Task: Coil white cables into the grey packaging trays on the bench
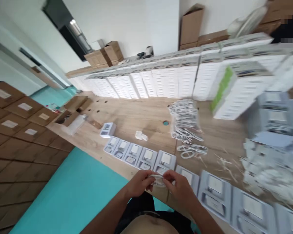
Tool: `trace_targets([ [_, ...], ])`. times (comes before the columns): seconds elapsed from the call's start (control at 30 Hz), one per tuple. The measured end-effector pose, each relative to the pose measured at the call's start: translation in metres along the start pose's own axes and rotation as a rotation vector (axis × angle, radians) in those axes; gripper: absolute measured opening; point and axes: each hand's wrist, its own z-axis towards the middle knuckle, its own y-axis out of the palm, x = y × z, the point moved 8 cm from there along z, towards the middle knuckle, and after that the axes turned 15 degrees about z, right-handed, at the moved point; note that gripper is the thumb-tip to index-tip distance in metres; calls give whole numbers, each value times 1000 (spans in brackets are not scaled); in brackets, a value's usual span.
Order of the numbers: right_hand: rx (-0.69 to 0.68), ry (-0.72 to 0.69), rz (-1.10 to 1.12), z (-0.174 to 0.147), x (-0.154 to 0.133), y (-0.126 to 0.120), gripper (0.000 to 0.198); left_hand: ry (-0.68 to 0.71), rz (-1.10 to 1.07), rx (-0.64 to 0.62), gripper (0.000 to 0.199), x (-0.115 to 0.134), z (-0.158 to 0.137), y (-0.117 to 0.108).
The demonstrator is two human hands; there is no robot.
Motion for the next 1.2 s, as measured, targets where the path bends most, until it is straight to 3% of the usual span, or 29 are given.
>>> trace_targets([
  [0.07, -52, 11, -33, 13, 4, 26, 17, -3, -40, -20, 33, -21, -7, -19],
  [0.13, -61, 24, -29, 30, 7, 55, 18, 14, -94, 3, 39, -48, -16, -56],
  [0.17, -45, 32, -17, 41, 10, 69, 20, 23, -85, 64, 40, -66, -21, -84],
  [0.23, 10, 59, 31, 67, 17, 101, 24, 30, 69, 306, 33, -110, -35, -158],
  [0.33, 77, 86, 89, 114, 26, 161, 28, 75, 584, 747, 22, -169, -66, -271],
  [0.4, 95, 85, 54, 146, 25, 209, 27, 128, 777, 832, 27, -203, -74, -317],
  [0.47, 100, 54, -47, 178, 17, 258, 22, 164, 830, 788, 32, -230, -71, -342],
  [0.6, 73, -48, -392, 236, 4, 339, 14, 231, 844, 669, 35, -258, -55, -356],
  [0.7, 73, -27, -529, 266, 15, 371, 14, 276, 811, 679, 29, -269, -50, -360],
  [0.83, 88, 15, -632, 280, 34, 389, 15, 250, 734, 772, 18, -283, -52, -371],
  [1.0, 65, 36, -773, 276, 41, 403, 17, 215, 738, 847, 19, -290, -53, -379],
  [1.2, -13, 34, -910, 275, 43, 414, 20, 291, 847, 801, 28, -289, -52, -373],
])
